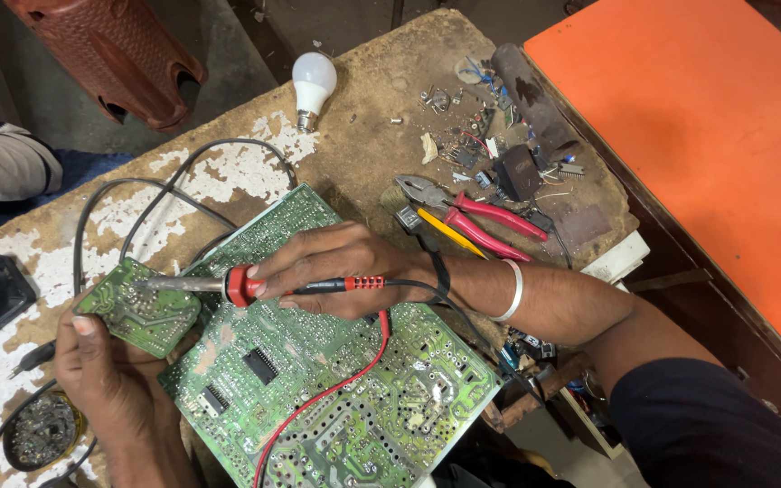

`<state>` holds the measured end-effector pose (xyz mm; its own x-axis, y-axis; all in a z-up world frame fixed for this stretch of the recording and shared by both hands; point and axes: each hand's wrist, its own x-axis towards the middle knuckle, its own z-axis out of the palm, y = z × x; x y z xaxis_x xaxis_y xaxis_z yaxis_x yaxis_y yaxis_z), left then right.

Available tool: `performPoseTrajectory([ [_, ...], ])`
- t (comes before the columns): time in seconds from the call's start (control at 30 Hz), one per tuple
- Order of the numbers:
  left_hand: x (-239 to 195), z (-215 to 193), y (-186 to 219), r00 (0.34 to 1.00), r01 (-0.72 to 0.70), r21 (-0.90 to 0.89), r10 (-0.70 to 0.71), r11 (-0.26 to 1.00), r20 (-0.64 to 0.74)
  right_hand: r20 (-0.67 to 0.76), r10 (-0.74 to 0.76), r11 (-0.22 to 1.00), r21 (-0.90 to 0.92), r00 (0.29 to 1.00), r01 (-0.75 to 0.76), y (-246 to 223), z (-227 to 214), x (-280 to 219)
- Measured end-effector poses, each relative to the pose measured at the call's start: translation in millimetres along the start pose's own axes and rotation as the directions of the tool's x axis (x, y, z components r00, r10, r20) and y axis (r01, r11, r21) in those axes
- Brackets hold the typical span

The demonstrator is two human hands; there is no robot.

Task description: The person uses a multimeter to test points on a green circuit board, then uses a soldering iron to work on a smaller board section. The person holds the boards and tools with both hands while performing the repair.

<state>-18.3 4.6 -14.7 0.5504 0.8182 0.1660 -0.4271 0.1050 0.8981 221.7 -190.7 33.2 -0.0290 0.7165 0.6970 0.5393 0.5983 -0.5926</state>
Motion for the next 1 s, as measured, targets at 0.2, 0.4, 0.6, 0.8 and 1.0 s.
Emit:
performPoseTrajectory([
  [0.2,-1.7,-0.5,1.1,0.999,0.029,-0.005,-0.030,1.000,-0.035,0.000,-0.002,1.000,-0.014,1.000,0.002,1.3,1.2,-2.0],
  [0.4,6.2,1.4,-0.1,0.998,0.015,-0.013,-0.016,1.000,-0.069,0.020,-0.083,0.988,-0.125,0.996,0.085,-8.8,-8.7,11.1],
  [0.6,18.7,-14.8,-31.1,0.988,0.023,-0.050,-0.031,0.998,-0.150,0.172,-0.110,0.883,-0.435,0.979,0.176,-26.7,-11.6,10.5],
  [0.8,14.3,12.0,-17.7,0.996,0.013,-0.246,-0.034,0.969,-0.080,0.018,0.010,0.955,-0.297,1.000,-0.005,-13.6,1.9,3.6],
  [1.0,13.5,18.3,-6.5,0.994,0.066,-0.246,-0.084,0.967,-0.065,0.095,-0.019,0.938,-0.344,0.995,0.050,4.7,-8.4,-18.9],
])
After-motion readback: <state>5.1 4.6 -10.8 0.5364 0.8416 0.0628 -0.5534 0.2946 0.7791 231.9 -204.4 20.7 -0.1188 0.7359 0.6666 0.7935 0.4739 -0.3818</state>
